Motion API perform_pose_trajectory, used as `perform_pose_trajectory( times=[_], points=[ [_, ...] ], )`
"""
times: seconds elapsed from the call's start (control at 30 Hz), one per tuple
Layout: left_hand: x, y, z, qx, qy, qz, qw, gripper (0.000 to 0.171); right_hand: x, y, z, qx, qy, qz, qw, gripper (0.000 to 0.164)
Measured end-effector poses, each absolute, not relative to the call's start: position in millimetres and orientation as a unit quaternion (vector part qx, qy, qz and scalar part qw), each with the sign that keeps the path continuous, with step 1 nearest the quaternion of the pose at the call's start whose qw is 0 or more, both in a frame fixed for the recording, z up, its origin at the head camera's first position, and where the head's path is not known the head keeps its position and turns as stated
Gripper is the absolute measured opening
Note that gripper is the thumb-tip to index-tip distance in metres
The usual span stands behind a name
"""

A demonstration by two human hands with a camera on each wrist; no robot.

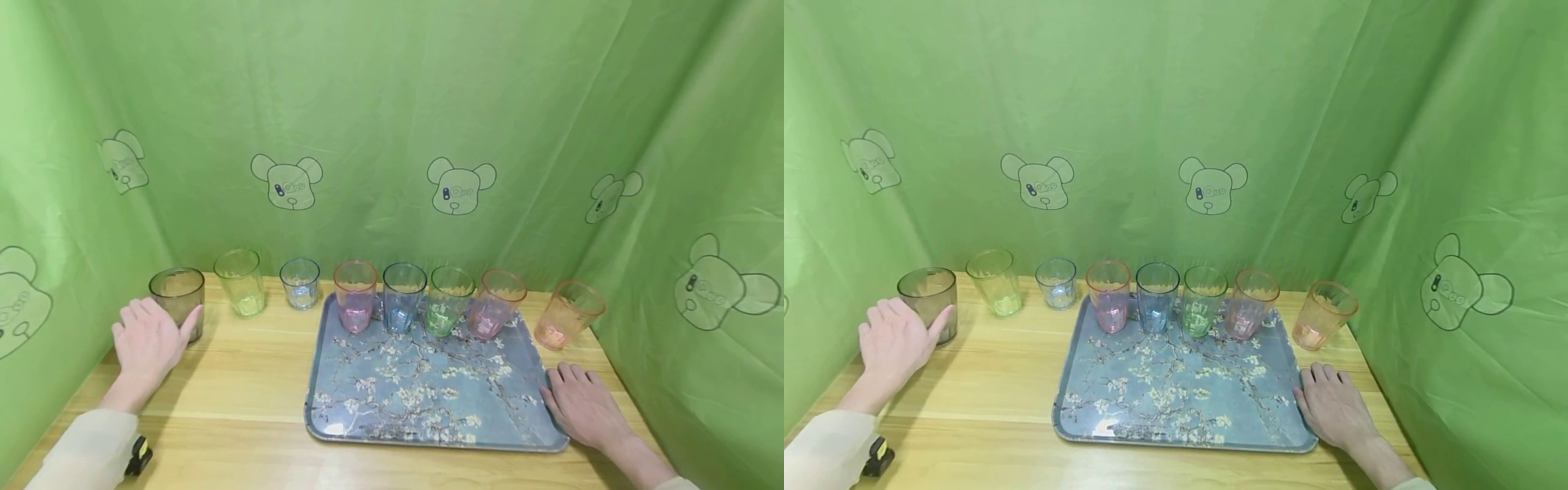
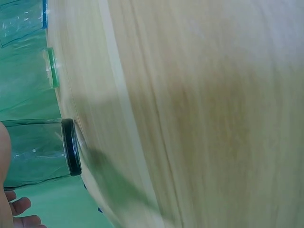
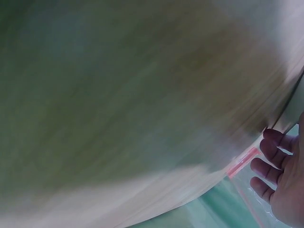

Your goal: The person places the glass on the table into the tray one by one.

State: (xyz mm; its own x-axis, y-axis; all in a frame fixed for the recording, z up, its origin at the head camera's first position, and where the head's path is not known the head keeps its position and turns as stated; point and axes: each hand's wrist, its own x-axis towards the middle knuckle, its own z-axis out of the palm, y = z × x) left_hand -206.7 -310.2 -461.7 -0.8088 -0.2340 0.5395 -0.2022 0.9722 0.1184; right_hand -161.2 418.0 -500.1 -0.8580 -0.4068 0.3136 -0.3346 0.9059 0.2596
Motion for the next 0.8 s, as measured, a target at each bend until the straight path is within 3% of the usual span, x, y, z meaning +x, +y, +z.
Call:
perform_pose_trajectory(
  times=[0.23,0.53,0.8],
  points=[
    [-203,-308,-460,0.089,-0.951,-0.020,0.295,0.076,-162,418,-502,0.193,-0.959,-0.098,0.184,0.023],
    [-195,-303,-459,0.013,-0.923,0.019,0.384,0.078,-161,418,-501,0.190,-0.960,-0.100,0.182,0.024],
    [-189,-286,-454,-0.033,-0.916,0.031,0.398,0.100,-160,417,-499,0.186,-0.961,-0.101,0.176,0.025]
  ],
)
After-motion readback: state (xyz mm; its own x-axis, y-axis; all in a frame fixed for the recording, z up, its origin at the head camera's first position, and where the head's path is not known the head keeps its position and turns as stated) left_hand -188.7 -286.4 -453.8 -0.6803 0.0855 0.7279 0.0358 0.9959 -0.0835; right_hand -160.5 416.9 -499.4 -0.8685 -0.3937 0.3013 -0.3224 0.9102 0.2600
